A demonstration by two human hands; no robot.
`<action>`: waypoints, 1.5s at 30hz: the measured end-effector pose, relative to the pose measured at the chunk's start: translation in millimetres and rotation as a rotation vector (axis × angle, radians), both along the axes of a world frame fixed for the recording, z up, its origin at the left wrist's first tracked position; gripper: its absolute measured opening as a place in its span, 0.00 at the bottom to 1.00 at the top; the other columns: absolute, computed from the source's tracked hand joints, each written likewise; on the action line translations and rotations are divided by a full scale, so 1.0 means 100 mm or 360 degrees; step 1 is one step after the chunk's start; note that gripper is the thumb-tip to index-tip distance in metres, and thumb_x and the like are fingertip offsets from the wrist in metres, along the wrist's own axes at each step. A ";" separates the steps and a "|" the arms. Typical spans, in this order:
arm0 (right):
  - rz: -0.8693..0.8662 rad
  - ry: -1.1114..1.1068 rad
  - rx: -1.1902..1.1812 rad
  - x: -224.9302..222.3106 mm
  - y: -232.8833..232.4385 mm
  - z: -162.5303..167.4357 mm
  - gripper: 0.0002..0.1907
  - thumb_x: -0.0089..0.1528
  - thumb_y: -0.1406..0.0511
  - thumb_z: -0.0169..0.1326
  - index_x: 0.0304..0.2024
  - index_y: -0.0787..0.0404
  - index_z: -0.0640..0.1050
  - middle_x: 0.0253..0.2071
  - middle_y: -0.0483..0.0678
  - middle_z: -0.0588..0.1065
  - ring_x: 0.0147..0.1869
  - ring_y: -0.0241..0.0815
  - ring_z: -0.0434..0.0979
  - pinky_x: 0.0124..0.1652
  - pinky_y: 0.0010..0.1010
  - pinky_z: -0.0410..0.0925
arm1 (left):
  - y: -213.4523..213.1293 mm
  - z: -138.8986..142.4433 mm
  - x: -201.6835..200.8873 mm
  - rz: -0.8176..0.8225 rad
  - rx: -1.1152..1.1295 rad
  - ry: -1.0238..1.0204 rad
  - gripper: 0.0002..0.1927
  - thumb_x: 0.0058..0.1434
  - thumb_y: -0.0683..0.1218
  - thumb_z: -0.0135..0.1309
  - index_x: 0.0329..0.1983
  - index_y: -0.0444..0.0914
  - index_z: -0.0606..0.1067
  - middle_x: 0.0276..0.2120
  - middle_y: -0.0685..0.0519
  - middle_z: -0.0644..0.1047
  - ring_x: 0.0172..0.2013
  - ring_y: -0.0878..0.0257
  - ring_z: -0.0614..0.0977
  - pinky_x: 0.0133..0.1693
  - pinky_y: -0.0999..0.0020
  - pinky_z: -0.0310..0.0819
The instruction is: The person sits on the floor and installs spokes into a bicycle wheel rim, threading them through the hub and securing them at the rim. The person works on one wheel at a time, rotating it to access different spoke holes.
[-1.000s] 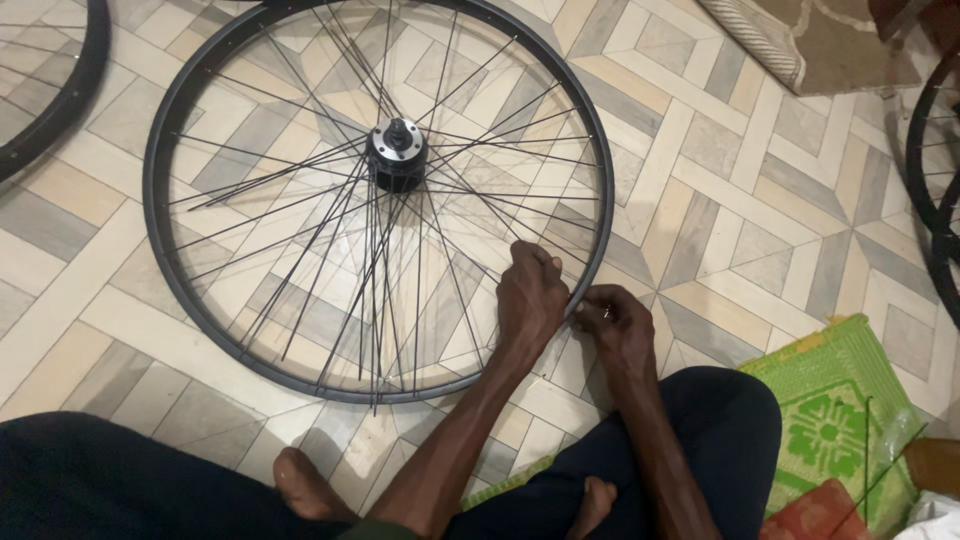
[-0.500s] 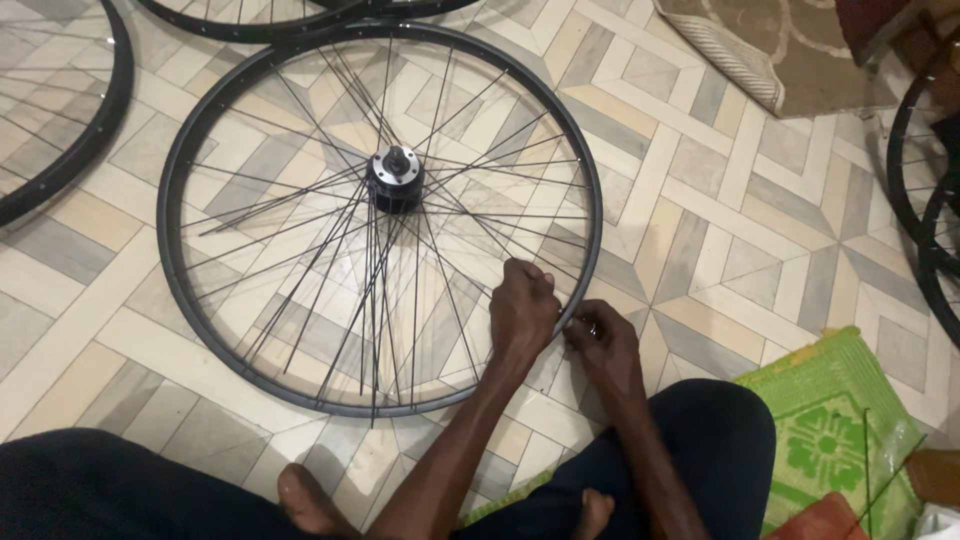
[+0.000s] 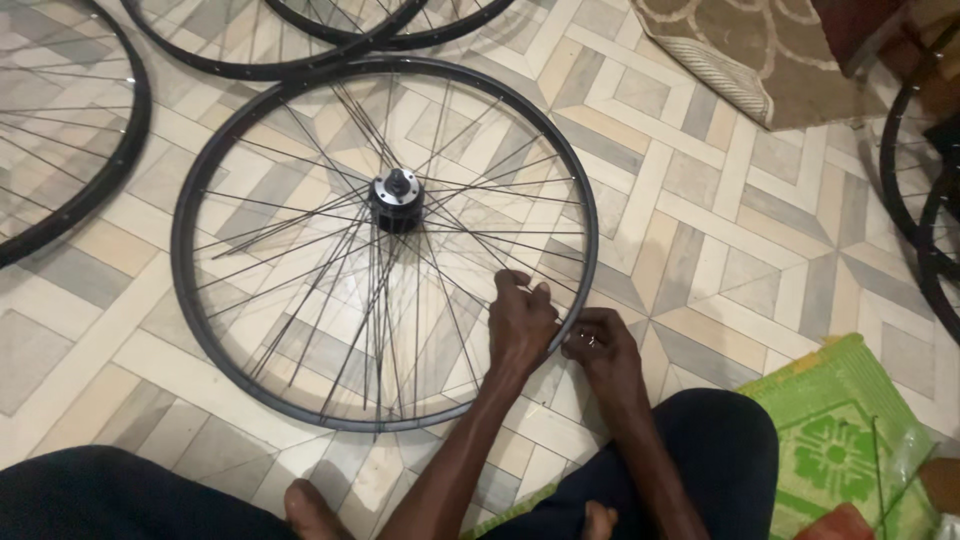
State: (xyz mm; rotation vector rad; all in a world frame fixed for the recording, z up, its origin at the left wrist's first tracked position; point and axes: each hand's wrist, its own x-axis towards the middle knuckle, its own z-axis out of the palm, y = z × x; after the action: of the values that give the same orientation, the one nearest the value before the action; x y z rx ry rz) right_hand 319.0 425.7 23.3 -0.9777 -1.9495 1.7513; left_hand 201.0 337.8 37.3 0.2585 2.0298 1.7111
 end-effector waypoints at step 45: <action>-0.0202 -0.0045 -0.0099 -0.01 0.09 -0.04 0.12 0.62 0.74 0.49 0.49 0.69 0.74 0.43 0.53 0.77 0.46 0.43 0.78 0.48 0.31 0.72 | -1.22 0.45 -1.75 -0.0603 -0.0877 0.0250 0.30 0.61 0.57 0.59 0.54 0.30 0.66 0.36 0.39 0.80 0.37 0.48 0.83 0.39 0.55 0.77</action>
State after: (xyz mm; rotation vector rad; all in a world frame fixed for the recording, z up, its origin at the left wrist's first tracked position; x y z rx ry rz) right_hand 318.1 434.6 19.6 -1.1277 -1.8168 1.7447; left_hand 25.6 216.1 82.1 0.5574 2.2911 0.8904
